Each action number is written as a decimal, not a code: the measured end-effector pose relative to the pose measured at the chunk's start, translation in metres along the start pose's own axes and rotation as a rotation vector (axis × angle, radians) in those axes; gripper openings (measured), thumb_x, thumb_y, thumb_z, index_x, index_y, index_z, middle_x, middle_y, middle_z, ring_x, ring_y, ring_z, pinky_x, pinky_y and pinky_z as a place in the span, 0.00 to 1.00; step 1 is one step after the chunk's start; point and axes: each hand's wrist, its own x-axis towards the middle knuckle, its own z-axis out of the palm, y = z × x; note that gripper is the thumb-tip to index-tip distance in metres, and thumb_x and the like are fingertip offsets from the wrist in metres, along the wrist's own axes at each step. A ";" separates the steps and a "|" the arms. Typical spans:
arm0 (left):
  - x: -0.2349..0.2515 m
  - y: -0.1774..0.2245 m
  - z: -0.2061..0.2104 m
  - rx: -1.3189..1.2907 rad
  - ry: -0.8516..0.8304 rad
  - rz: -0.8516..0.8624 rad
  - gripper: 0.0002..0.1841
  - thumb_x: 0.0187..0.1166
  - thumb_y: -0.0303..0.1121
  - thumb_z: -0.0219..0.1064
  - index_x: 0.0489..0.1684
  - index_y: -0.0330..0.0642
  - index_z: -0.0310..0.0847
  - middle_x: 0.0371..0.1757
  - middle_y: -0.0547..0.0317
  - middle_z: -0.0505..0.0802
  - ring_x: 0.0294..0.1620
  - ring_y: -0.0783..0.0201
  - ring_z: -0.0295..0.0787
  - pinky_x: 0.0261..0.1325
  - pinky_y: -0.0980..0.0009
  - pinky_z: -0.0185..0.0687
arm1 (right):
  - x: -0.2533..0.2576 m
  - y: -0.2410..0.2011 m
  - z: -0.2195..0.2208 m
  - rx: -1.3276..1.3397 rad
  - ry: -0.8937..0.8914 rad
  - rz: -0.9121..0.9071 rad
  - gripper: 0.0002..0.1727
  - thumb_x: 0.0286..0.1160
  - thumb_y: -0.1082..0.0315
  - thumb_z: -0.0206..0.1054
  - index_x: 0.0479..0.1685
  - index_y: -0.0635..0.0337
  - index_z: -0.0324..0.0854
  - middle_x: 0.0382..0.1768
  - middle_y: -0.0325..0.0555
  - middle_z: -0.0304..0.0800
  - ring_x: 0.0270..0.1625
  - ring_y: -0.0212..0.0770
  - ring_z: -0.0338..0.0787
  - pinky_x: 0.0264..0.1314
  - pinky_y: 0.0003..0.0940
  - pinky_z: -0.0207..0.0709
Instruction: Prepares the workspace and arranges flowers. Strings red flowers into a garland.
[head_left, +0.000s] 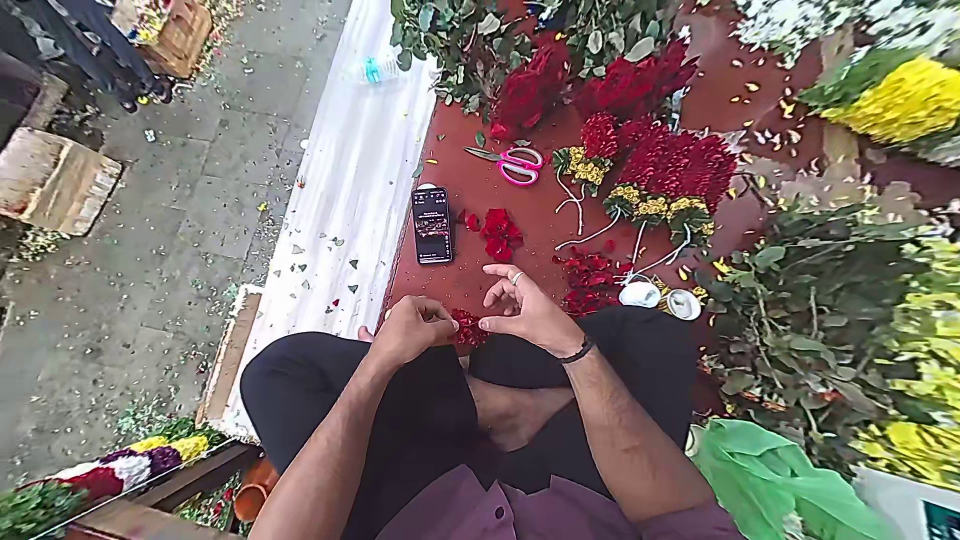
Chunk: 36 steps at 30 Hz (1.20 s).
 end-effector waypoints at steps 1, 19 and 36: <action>-0.001 0.001 -0.001 -0.004 0.001 -0.011 0.08 0.70 0.43 0.79 0.33 0.50 0.94 0.29 0.65 0.93 0.30 0.69 0.86 0.39 0.62 0.84 | 0.001 0.003 -0.001 -0.058 -0.060 -0.008 0.54 0.49 0.55 0.88 0.86 0.43 0.66 0.55 0.37 0.91 0.56 0.39 0.89 0.54 0.41 0.85; -0.031 0.078 0.002 0.734 -0.159 -0.039 0.07 0.65 0.42 0.78 0.32 0.51 0.94 0.43 0.54 0.93 0.59 0.44 0.85 0.57 0.33 0.79 | -0.009 -0.016 -0.002 0.186 -0.194 -0.388 0.04 0.69 0.71 0.78 0.36 0.62 0.94 0.35 0.42 0.92 0.39 0.33 0.90 0.45 0.31 0.88; -0.013 0.047 -0.024 0.393 -0.002 0.005 0.11 0.67 0.46 0.79 0.37 0.52 0.96 0.37 0.59 0.94 0.37 0.58 0.89 0.44 0.47 0.86 | 0.028 0.020 -0.053 -0.040 -0.014 0.005 0.09 0.80 0.64 0.71 0.44 0.58 0.94 0.33 0.43 0.95 0.31 0.36 0.89 0.37 0.35 0.84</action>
